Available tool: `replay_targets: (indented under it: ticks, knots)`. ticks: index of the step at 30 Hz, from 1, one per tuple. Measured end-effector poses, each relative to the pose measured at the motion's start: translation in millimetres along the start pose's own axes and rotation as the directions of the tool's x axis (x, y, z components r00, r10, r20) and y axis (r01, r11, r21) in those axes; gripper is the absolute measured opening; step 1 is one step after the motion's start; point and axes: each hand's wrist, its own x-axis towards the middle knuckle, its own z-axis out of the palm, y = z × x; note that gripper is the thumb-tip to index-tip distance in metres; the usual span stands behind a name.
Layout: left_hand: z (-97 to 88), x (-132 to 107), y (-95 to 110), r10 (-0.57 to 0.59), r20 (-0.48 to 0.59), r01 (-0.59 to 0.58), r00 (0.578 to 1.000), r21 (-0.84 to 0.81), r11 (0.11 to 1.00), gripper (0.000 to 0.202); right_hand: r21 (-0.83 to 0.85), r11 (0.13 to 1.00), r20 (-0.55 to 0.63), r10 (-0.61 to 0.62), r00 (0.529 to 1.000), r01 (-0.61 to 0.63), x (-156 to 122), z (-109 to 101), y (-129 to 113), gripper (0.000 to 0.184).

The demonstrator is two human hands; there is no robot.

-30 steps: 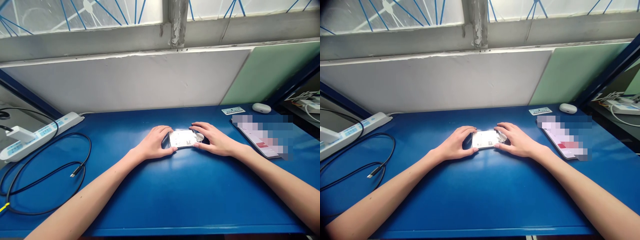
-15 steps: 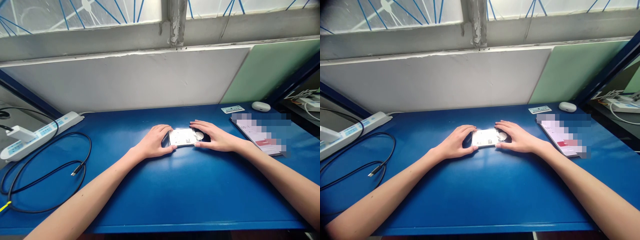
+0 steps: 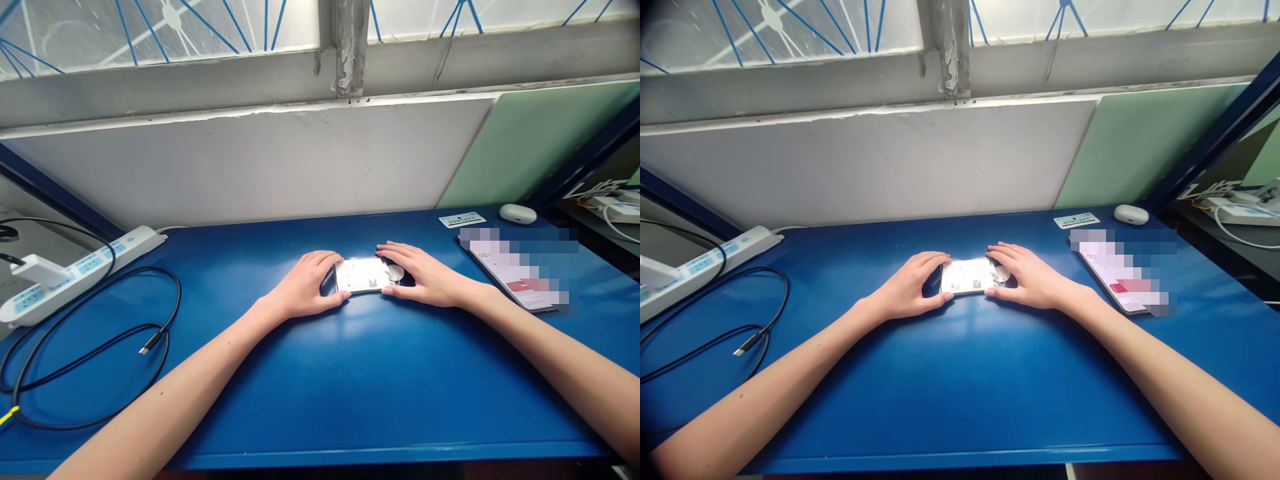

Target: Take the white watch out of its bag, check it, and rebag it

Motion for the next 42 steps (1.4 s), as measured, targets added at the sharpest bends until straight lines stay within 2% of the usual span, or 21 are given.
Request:
replay_targets:
  ticks: [15,21,31,36,42]
  knots:
    - [-0.7,0,0,0.001,0.005,-0.001,1.0,-0.021,1.0,0.055,0.018,0.999,0.011,0.028,1.0,-0.028,0,-1,-1,0.078]
    - [-0.1,0,-1,0.011,0.002,-0.011,1.0,-0.018,1.0,0.056,0.157,0.979,-0.006,0.131,0.991,-0.129,2,-1,-5,0.064]
    - [0.1,-1,0,-0.019,0.037,0.018,0.999,0.035,0.999,0.065,0.165,0.973,-0.082,0.179,0.98,-0.164,5,8,-17,0.054]
    - [0.0,-1,1,-0.027,0.037,0.026,0.999,0.021,0.999,0.066,0.155,0.978,-0.124,0.161,0.979,-0.141,5,13,-19,0.054]
    - [0.3,0,-1,-0.017,0.041,0.016,0.999,0.028,0.999,0.064,0.105,0.988,-0.107,0.122,0.987,-0.111,3,14,-21,0.048]
